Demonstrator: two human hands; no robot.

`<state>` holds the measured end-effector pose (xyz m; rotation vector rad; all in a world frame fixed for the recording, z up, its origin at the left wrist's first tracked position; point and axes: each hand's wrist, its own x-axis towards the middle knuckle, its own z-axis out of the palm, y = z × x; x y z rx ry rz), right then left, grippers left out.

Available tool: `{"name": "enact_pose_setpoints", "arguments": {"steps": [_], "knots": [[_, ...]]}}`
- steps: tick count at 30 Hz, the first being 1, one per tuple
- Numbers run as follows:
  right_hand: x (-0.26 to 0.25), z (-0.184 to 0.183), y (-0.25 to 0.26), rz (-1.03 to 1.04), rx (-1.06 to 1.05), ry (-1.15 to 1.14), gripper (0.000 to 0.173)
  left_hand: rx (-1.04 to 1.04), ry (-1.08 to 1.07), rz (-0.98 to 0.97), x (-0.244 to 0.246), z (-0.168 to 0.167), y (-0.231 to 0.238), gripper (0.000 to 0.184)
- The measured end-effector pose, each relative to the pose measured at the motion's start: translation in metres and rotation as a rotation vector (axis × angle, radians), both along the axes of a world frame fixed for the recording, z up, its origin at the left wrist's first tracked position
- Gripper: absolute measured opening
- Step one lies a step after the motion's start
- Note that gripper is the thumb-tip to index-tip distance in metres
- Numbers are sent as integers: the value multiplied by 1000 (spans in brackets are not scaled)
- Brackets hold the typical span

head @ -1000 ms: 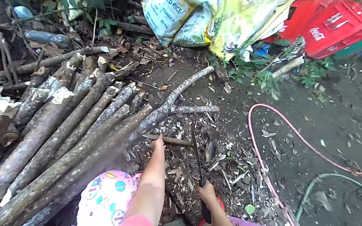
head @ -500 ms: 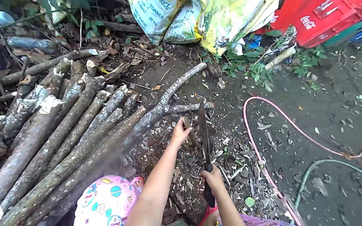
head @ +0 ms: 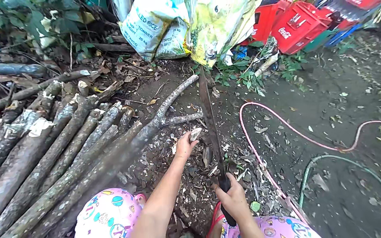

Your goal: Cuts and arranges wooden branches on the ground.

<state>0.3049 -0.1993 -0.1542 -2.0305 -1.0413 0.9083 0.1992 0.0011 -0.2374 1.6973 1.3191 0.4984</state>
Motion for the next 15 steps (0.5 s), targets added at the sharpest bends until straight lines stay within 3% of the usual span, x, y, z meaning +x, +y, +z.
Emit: {"name": "enact_pose_setpoints", "arguments": {"steps": [6,9,13,15], "knots": [[3,-8,7,73,-274,-53,47,-26,13,-65,3,-6,-2,52],[6,-15,6,29,-263,-23,49,-11,-30,-166,2,-8,4,45],[5,2,2,16,-186,-83,47,103,-69,-205,5,23,13,41],[3,1,7,48,-247,-152,44,123,-77,-202,7,11,17,41]]}}
